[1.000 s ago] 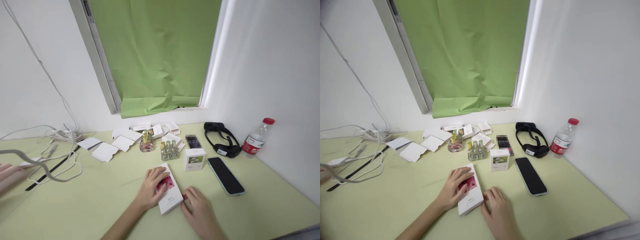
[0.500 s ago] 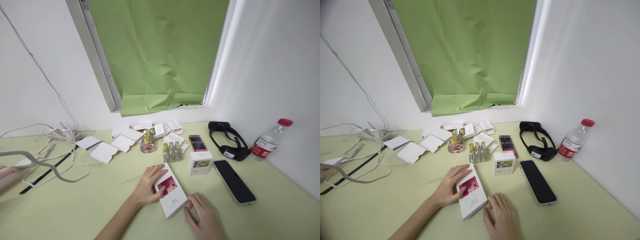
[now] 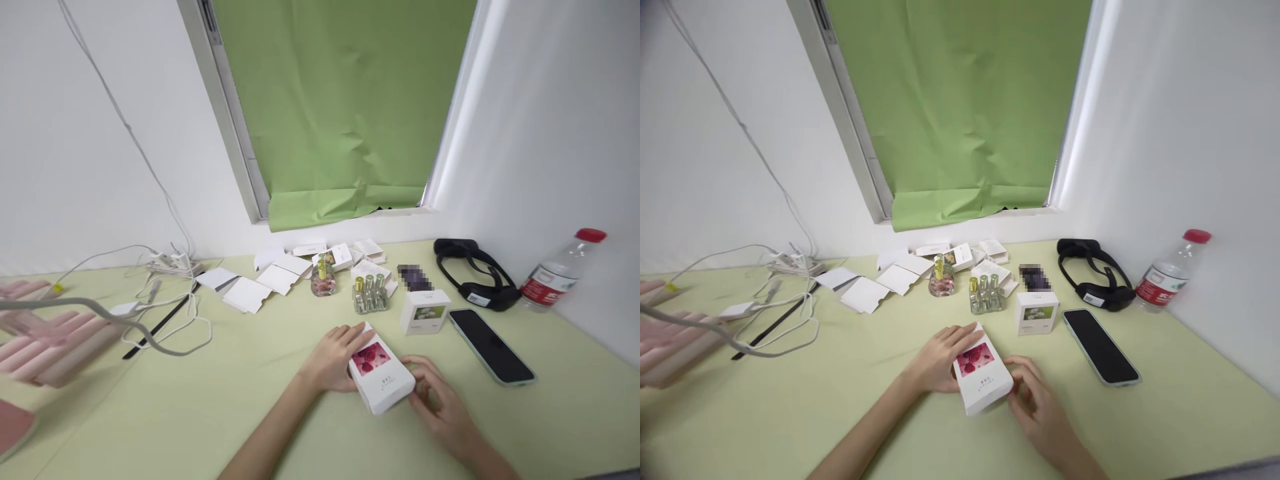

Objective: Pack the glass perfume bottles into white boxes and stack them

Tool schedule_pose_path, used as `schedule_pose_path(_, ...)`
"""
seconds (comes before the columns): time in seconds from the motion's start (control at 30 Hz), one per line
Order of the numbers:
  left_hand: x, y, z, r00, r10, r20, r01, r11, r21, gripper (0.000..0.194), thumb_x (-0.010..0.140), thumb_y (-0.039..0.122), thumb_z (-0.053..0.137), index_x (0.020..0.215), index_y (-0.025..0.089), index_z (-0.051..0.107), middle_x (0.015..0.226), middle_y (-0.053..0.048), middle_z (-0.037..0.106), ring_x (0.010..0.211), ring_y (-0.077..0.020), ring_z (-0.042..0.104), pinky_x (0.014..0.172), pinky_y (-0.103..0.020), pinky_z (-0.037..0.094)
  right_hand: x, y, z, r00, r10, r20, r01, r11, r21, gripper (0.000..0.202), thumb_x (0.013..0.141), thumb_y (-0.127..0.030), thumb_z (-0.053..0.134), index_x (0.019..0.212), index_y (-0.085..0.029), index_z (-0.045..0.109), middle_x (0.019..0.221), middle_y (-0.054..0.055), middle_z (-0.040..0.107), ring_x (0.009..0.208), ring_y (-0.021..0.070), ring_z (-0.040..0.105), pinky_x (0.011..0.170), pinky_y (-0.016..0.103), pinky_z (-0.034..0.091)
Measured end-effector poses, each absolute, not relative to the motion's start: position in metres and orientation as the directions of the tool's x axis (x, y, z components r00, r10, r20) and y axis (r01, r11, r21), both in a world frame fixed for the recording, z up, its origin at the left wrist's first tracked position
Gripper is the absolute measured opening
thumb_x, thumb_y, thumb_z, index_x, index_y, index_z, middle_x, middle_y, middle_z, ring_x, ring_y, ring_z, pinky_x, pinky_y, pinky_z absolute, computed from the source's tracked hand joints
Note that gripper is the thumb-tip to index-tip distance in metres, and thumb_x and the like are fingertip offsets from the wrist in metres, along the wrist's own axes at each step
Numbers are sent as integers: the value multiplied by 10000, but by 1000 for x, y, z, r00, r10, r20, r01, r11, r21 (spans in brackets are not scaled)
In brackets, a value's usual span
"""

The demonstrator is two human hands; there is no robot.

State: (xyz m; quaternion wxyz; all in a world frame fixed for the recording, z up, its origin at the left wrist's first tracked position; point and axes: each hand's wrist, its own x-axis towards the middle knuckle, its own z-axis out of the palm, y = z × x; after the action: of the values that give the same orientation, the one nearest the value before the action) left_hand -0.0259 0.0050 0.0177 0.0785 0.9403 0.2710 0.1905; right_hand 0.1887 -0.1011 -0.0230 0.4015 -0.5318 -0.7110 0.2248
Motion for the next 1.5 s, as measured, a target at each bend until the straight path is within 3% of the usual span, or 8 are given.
schedule_pose_path(0.23,-34,17,10,423,815,397,547,-579,605,426,747,495,551,1054,201,537,977,-69,666,857,-196,633,745,-292,489,158,-59,31,-21,918,397,375,375,-847,243,857,-313,423,1079,-216,442,1170,100,498,738,115,567,590,232,484)
schedule_pose_path(0.37,-46,27,9,275,886,373,667,-455,590,502,723,544,559,1064,181,495,892,-78,671,766,-214,636,657,-298,471,134,-7,45,37,872,489,456,421,-785,262,823,-318,453,1061,-211,471,1210,98,483,715,122,569,501,218,447)
schedule_pose_path(0.5,-53,32,8,139,930,341,698,-336,632,492,764,517,513,1127,190,453,806,-49,671,656,-185,617,584,-272,439,122,20,30,104,817,568,538,434,-722,320,839,-310,423,1140,-207,455,1262,110,455,640,100,566,646,293,495)
schedule_pose_path(0.67,-54,38,2,164,939,302,677,-330,658,420,778,527,488,1032,196,535,820,-45,662,685,-175,604,615,-270,439,130,19,1,6,839,545,602,432,-672,401,828,-268,421,1226,-220,424,1355,132,376,651,113,584,649,323,518)
schedule_pose_path(0.77,-50,38,-1,240,920,309,724,-382,574,460,761,544,505,1048,188,555,801,-51,638,687,-180,586,615,-275,434,136,18,-8,-1,850,526,595,423,-684,445,816,-248,425,1257,-204,381,1335,139,383,682,122,588,665,328,521)
schedule_pose_path(1.0,-48,31,-1,420,805,420,656,-589,472,344,855,431,386,1022,182,556,919,-74,617,867,-201,570,746,-300,444,132,16,-11,79,839,538,631,375,-679,416,805,-280,444,1204,-170,406,1138,123,503,693,149,571,622,312,499)
schedule_pose_path(1.33,-47,34,-1,7,804,594,645,-458,611,279,869,211,333,1102,193,485,1139,-93,524,1091,-182,483,936,-336,391,132,15,-10,172,863,474,612,284,-738,413,796,-332,454,1179,-183,420,1084,105,571,617,142,564,543,286,455)
schedule_pose_path(1.5,-47,43,-11,-28,878,478,739,-304,602,507,814,178,404,1314,209,328,1409,-124,314,1288,-262,299,1010,-480,283,136,18,-12,209,883,421,515,267,-815,401,810,-349,447,1180,-202,406,1041,83,577,586,129,564,522,268,449)
